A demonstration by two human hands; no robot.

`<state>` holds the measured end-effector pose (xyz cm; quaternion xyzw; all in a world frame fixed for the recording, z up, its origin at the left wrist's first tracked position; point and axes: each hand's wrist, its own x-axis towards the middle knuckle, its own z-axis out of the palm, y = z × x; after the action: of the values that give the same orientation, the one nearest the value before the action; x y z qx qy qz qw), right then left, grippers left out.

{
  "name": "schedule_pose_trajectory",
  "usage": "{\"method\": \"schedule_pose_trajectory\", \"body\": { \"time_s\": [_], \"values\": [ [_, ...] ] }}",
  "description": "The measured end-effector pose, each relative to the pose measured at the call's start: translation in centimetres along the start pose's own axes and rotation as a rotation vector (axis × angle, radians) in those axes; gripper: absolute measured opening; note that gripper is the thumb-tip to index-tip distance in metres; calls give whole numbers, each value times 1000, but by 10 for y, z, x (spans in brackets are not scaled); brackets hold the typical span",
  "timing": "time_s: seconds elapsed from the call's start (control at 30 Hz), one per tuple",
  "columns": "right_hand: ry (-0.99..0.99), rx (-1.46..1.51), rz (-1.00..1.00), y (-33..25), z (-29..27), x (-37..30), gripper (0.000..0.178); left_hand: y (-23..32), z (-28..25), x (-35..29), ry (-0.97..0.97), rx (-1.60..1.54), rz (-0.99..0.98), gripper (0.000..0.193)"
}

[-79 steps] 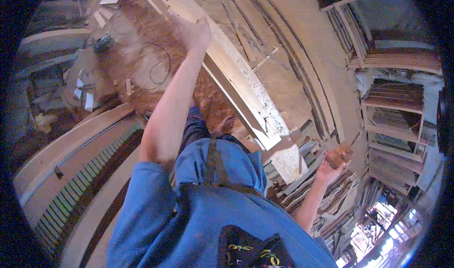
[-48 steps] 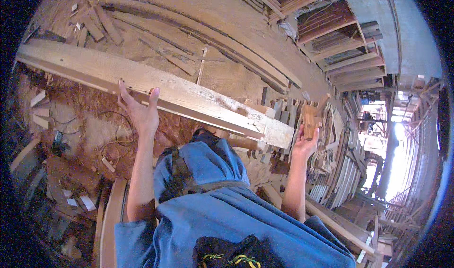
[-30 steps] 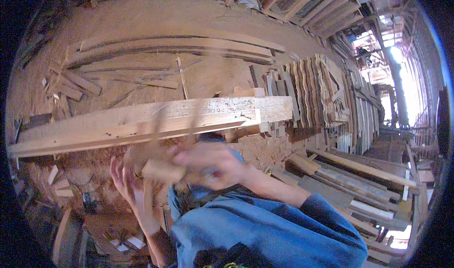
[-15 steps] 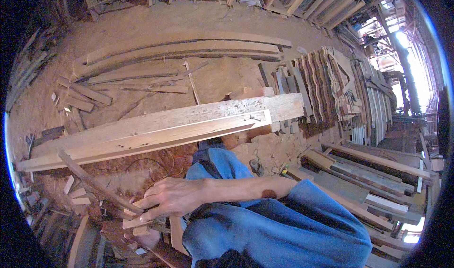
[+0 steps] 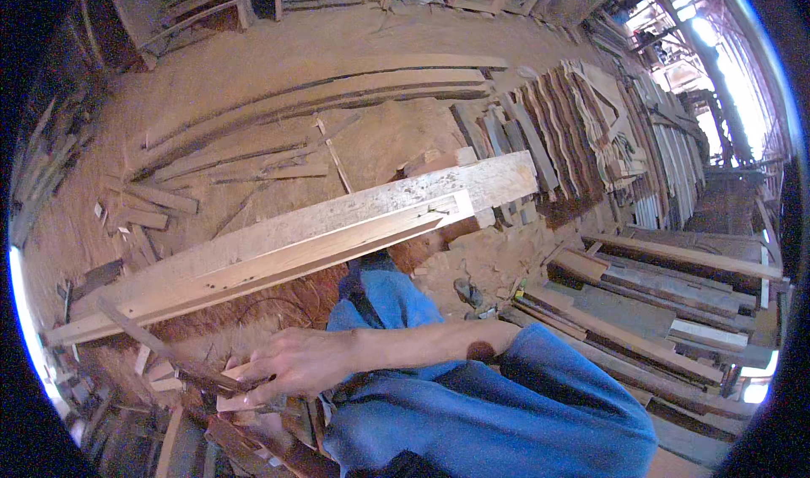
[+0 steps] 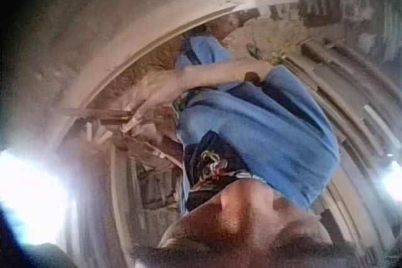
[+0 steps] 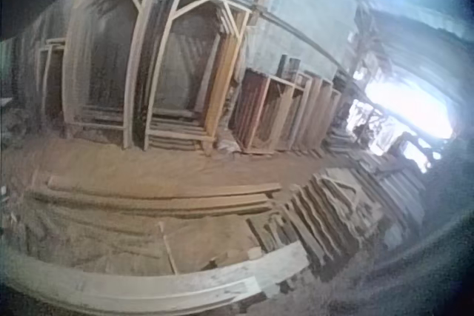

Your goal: The person measures and marks a wooden plank using a metal square and pencil, then uses a wooden marking gauge to scribe lines along the plank. The person repeatedly positions the tools, draws lines, and repositions the plank to continue marking.

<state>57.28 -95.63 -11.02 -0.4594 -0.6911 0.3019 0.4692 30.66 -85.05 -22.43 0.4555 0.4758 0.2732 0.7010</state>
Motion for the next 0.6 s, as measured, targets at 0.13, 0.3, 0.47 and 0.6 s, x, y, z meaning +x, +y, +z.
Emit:
{"method": "schedule_pose_trajectory", "body": {
  "time_s": [0.13,0.3,0.47,0.6],
  "values": [
    [40,140,69,-5,-6,1,45,4,-7,2,17,53,-6,61],
    [6,318,237,-11,-16,-6,37,5,-10,3,39,113,-18,59],
    [205,491,172,-5,-16,-23,37,3,-7,7,54,176,-27,57],
    [432,358,47,3,-20,-37,34,-4,-5,10,63,216,-56,56]
  ]
}}
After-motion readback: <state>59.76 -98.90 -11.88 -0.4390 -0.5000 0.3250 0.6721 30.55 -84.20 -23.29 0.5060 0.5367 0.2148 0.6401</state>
